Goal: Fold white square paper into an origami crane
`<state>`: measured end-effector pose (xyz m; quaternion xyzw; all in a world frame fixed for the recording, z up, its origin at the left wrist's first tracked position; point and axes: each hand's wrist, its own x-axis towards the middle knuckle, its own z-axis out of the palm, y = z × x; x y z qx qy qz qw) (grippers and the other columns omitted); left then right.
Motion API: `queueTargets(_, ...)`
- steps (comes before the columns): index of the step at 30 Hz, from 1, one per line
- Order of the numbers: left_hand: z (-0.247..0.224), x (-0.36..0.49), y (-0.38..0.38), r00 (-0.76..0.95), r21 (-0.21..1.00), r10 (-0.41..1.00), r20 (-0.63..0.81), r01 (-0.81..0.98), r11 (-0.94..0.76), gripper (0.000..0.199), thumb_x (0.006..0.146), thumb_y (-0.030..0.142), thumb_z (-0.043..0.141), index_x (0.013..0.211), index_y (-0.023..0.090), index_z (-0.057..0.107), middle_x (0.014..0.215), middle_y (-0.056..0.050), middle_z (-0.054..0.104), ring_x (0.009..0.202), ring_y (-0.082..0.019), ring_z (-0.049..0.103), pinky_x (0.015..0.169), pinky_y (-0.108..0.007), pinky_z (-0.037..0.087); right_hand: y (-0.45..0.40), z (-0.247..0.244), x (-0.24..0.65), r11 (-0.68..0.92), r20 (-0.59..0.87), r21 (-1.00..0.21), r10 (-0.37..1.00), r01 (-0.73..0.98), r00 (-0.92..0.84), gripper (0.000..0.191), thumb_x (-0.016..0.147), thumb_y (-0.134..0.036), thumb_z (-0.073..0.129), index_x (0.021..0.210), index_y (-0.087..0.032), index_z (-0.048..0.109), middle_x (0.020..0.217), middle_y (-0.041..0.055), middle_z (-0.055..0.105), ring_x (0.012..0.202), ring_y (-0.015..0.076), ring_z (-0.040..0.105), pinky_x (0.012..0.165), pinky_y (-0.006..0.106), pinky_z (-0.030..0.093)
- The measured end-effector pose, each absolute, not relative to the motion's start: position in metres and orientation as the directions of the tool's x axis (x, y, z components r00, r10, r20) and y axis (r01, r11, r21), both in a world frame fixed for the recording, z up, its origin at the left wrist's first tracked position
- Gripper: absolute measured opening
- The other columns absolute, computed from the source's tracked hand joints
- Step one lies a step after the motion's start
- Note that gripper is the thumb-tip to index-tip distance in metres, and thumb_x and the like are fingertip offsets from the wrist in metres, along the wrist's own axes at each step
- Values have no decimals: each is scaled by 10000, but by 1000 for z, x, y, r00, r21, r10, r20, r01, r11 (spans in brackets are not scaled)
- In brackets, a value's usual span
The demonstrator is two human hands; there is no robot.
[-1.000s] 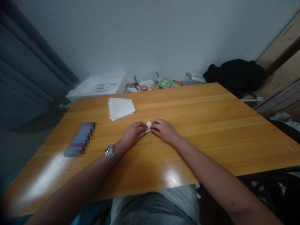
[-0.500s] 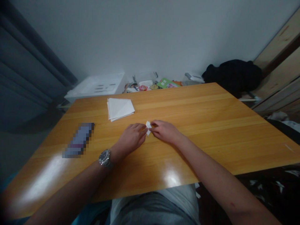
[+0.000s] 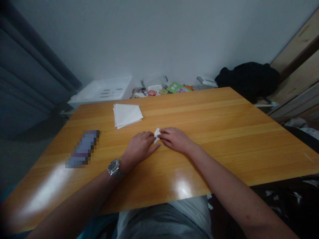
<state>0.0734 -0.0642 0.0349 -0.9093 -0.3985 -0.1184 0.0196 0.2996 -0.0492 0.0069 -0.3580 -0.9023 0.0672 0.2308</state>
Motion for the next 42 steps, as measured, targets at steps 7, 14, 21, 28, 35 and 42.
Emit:
queueTargets(7,29,69,-55,629,82,746,217,750,-656,233,1001,360,535,1045,181,678,1045,-85,654,906,-220,613,793,-346,488,-48,5,297,735,379,-376,677,564,-631,279,953,-194,585,1217,-226,667,1333,117,646,1249,258,591,1077,473,460)
queueTargets(14,28,66,-49,652,157,726,220,710,-686,164,986,284,542,1016,190,673,1024,-84,663,935,-218,616,837,-336,497,-44,2,295,657,385,-484,753,579,-533,159,928,-176,615,1063,-209,692,1032,91,718,991,235,648,882,394,518)
queueTargets(21,32,65,-49,604,253,757,249,714,-653,199,1012,281,483,1033,198,662,910,-62,687,859,-204,624,782,-319,484,-44,2,293,555,379,-621,831,553,-409,124,957,-253,600,1002,-205,705,976,64,738,893,201,666,811,331,504)
queueTargets(28,19,67,-43,532,473,806,258,659,-586,140,983,291,552,1021,203,654,883,-28,673,807,-175,621,730,-288,475,-42,2,289,563,421,-633,827,532,-374,134,968,-258,586,1041,-213,689,989,60,705,925,203,644,833,338,501)
queueTargets(35,17,71,-44,489,345,818,303,744,-572,145,957,291,587,1048,195,644,1004,-67,632,940,-218,597,828,-335,487,-46,2,283,594,440,-539,803,598,-401,99,947,-273,623,987,-213,691,974,73,645,916,216,617,824,359,505)
queueTargets(42,15,70,-45,515,339,816,264,742,-578,142,973,282,555,982,192,665,943,-60,624,875,-204,601,795,-324,493,-48,-1,278,559,414,-544,827,625,-380,106,908,-265,673,1000,-211,668,975,65,664,917,217,618,822,358,496)
